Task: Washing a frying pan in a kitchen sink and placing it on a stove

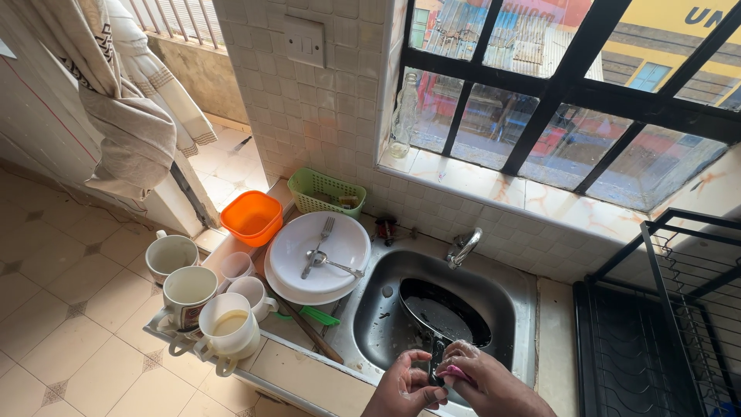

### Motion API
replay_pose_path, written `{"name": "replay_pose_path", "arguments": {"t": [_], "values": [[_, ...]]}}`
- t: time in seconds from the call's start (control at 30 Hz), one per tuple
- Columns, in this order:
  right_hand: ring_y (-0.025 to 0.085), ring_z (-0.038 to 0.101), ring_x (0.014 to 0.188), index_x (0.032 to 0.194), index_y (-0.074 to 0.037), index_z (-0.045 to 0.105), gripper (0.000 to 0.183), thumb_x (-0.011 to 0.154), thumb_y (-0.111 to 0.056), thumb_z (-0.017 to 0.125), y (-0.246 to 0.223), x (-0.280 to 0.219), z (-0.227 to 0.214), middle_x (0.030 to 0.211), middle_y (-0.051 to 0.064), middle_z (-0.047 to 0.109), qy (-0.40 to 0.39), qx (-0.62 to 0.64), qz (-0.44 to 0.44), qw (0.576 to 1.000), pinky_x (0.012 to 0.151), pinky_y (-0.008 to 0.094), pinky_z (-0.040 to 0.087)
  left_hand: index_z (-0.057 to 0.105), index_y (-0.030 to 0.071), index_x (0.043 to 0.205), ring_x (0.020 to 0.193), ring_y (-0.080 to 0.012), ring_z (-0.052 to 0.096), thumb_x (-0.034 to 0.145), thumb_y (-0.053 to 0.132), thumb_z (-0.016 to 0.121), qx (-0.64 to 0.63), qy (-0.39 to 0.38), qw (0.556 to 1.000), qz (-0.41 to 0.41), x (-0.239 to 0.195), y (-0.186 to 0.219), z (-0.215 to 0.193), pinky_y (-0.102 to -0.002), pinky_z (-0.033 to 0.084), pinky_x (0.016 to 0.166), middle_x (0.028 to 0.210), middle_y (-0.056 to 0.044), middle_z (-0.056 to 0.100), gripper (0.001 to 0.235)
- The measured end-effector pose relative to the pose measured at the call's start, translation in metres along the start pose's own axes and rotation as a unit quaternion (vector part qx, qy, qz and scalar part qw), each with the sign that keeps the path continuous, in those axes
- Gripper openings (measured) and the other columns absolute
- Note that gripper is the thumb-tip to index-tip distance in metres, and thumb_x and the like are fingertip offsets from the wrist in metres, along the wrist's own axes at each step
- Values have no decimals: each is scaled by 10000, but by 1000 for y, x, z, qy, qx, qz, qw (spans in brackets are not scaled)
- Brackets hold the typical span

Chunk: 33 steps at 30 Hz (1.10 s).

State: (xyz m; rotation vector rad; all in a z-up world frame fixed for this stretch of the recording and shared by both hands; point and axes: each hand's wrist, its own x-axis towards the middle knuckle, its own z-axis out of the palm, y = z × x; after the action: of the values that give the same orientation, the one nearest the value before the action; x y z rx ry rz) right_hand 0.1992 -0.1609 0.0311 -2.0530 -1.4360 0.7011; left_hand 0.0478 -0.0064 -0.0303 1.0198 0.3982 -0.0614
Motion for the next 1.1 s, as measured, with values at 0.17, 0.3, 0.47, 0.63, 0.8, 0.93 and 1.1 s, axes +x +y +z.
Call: {"name": "replay_pose_path", "arguments": {"t": [0.17, 0.3, 0.47, 0.63, 0.8, 0.93, 1.1], "values": [[149, 695, 893, 1012, -133, 764, 176, 987, -210, 608, 6, 8, 6, 1072, 9, 700, 24, 21, -27, 999, 740, 298, 558, 473, 68, 1414, 855, -182, 767, 799, 194, 876, -28, 5, 1000, -7, -4, 9, 2, -279, 660, 850, 982, -168, 772, 746], [107, 786, 803, 1019, -211, 767, 107, 930, -214, 708, -8, 11, 4, 931, -53, 842, 66, 11, 31, 997, 670, 273, 599, 471, 54, 1400, 876, -176, 762, 787, 241, 883, -27, -1, 1000, 7, 1, 2, -3, -294, 668, 833, 1005, -178, 776, 761], [147, 718, 788, 898, -192, 805, 210, 824, -11, 732, -2, 14, 3, 883, -28, 754, 77, 1, -29, 997, 654, 295, 554, 470, 56, 1431, 847, -185, 769, 783, 195, 878, -41, 8, 999, -19, -5, 7, 1, -284, 660, 824, 995, -179, 772, 778], [148, 707, 843, 883, -223, 821, 277, 792, 16, 716, -24, 19, -6, 958, -57, 732, 44, -66, 17, 997, 678, 308, 522, 474, 49, 1452, 828, -162, 760, 775, 215, 875, -35, 7, 999, -5, -5, 4, 0, -275, 656, 788, 922, -159, 779, 804], [144, 759, 860, 953, -253, 785, 147, 841, -171, 832, -42, 25, -16, 930, -67, 807, 7, -96, 63, 993, 692, 269, 578, 522, 73, 1439, 850, -153, 756, 804, 209, 854, -9, 12, 999, -34, -18, 22, 10, -255, 651, 849, 948, -135, 780, 729], [125, 761, 755, 851, -231, 758, 147, 787, -132, 846, -41, 26, -12, 827, -80, 813, 51, -82, 37, 995, 639, 274, 563, 503, 74, 1464, 867, -165, 778, 775, 220, 872, -23, 33, 998, -39, -16, 20, 8, -277, 669, 880, 961, -155, 779, 795], [132, 751, 860, 936, -237, 829, 188, 801, -110, 801, -30, 25, -4, 904, -54, 785, 33, -52, 70, 996, 708, 268, 579, 527, 62, 1434, 834, -161, 764, 767, 191, 867, -36, 22, 999, -13, -11, 8, 3, -281, 663, 840, 936, -157, 785, 761]]}}
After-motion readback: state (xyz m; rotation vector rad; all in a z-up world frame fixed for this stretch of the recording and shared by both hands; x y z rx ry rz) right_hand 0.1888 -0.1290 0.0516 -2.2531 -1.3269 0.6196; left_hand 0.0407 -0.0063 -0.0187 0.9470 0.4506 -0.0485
